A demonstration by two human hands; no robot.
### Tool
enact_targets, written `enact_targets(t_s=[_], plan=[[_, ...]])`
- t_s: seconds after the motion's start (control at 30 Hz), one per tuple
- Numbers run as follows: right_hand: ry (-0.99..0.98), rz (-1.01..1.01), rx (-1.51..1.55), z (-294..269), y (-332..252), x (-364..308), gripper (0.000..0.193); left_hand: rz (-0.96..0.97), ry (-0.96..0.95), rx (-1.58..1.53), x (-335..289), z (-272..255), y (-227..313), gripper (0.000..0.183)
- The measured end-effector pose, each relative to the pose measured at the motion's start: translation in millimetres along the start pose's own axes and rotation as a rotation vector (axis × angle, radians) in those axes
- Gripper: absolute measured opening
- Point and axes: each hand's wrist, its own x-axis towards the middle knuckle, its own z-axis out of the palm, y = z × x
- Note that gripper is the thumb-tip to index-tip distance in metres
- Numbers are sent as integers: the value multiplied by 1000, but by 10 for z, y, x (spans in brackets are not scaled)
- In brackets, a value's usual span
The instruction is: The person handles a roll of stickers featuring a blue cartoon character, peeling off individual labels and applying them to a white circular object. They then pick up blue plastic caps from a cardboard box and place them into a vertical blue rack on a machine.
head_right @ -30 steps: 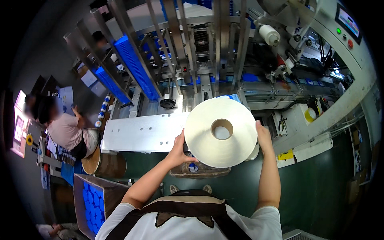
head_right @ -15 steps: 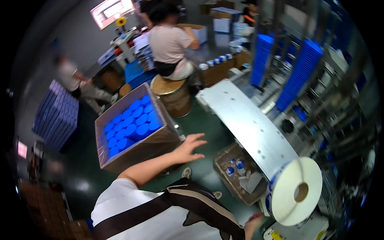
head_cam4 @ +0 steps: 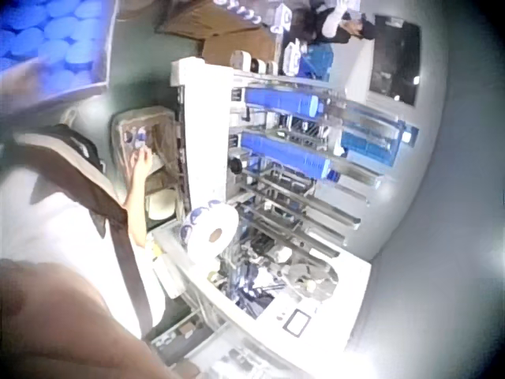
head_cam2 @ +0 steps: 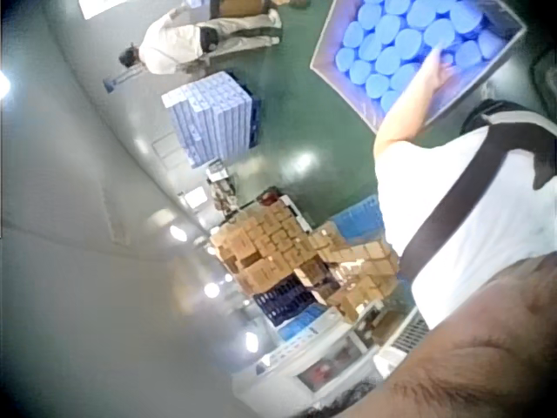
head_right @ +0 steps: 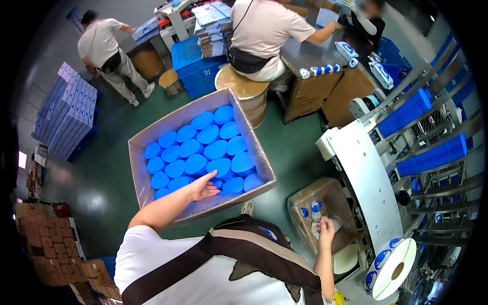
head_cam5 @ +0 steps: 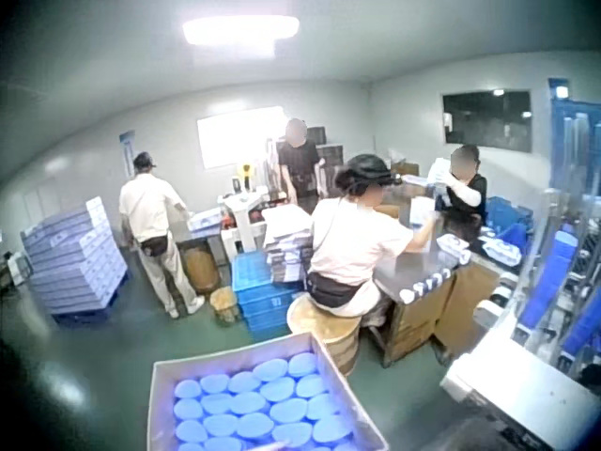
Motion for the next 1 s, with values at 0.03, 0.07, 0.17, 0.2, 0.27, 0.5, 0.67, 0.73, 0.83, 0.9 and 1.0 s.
enact_targets(t_s=[0.03,0.07,0.17,0.2,0.27,0.5,0.67,0.73,0.83,0.9,1.0], plan=[[-3,25,-46,140,-107,-1,19,-36,-11,-184,95,52,0,117],[-2,49,-89,268,-182,-11,19,-71,-20,-362,195,115,-1,123],[-110,15,-129,633,-292,-100,19,45,-87,-587,426,239,-78,122],[-155,38,-120,699,-294,-132,19,54,-101,-626,465,251,-92,122],[-162,74,-123,839,-295,-213,20,82,-117,-706,456,251,-93,122],[-82,111,-155,936,-354,-290,19,53,-102,-810,348,251,-59,110],[-84,57,-176,966,-437,-254,19,51,-147,-847,394,226,-147,99],[-102,27,-207,970,-394,-225,19,94,-158,-849,392,261,-153,95],[-163,-12,-234,953,-308,-231,23,94,-135,-846,445,279,-160,85],[-186,-23,-266,958,-272,-228,24,87,-126,-835,495,251,-201,81],[-213,-18,-266,943,-226,-233,27,86,-137,-765,438,165,-280,80]])
